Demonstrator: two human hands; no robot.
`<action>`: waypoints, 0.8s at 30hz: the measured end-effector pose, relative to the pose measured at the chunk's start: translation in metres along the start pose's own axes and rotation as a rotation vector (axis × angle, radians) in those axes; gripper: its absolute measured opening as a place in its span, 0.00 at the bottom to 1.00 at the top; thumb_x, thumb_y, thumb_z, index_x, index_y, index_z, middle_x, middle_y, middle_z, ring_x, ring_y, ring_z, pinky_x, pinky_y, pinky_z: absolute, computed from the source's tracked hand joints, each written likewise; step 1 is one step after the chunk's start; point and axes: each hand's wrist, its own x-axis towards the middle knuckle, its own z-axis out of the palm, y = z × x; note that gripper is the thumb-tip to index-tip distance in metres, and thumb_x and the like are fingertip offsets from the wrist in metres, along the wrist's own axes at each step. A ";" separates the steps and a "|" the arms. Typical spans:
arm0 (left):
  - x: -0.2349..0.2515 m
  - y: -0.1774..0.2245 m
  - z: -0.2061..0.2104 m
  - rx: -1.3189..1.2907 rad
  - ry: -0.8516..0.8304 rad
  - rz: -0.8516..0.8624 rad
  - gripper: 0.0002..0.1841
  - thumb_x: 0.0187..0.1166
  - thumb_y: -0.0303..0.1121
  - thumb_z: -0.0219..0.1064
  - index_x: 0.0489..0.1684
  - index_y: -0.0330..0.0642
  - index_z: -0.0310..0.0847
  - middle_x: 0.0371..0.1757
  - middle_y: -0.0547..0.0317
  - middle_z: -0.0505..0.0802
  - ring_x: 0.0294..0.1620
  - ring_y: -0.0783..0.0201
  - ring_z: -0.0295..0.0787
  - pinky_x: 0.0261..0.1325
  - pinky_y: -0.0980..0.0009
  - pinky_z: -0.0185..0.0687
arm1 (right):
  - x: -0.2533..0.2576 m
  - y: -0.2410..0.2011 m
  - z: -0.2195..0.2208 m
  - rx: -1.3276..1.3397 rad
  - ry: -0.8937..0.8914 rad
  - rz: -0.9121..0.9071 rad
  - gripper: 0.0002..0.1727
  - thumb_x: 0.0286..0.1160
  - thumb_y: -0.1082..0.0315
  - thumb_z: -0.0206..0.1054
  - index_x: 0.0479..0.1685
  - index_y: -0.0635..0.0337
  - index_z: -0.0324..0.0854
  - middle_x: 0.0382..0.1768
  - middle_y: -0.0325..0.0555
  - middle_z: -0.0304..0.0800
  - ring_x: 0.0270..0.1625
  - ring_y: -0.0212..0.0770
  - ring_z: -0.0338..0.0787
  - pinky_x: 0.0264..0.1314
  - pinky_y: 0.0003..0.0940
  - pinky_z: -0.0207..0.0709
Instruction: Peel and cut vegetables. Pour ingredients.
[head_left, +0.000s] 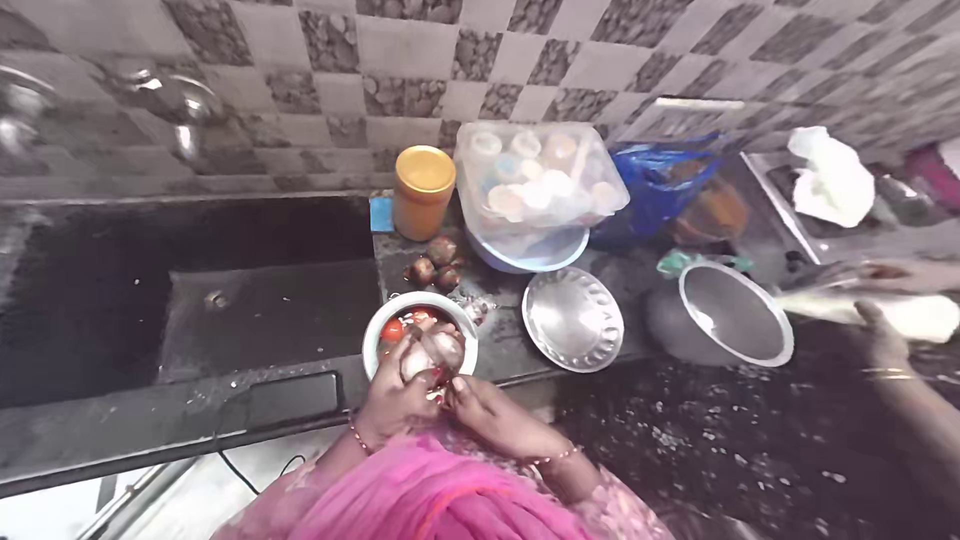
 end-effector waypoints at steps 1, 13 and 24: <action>-0.001 0.004 -0.001 -0.068 -0.003 -0.054 0.38 0.60 0.19 0.62 0.79 0.29 0.57 0.59 0.59 0.89 0.48 0.72 0.91 0.50 0.74 0.89 | 0.000 0.003 -0.002 0.086 -0.040 0.005 0.19 0.93 0.59 0.39 0.37 0.55 0.72 0.25 0.26 0.65 0.26 0.18 0.67 0.32 0.16 0.65; 0.005 0.017 -0.011 -0.043 -0.157 -0.209 0.50 0.52 0.20 0.66 0.87 0.34 0.46 0.78 0.52 0.79 0.62 0.68 0.87 0.58 0.71 0.87 | 0.006 -0.027 -0.022 -0.454 0.448 -0.065 0.28 0.67 0.46 0.72 0.52 0.63 0.88 0.39 0.48 0.92 0.38 0.39 0.89 0.44 0.41 0.83; 0.005 0.029 -0.022 0.316 -0.207 -0.169 0.26 0.50 0.19 0.75 0.53 0.39 0.77 0.48 0.70 0.91 0.47 0.77 0.91 0.52 0.78 0.89 | 0.004 -0.016 -0.022 0.083 0.361 -0.046 0.13 0.66 0.63 0.75 0.44 0.60 0.86 0.27 0.28 0.85 0.25 0.18 0.80 0.30 0.16 0.76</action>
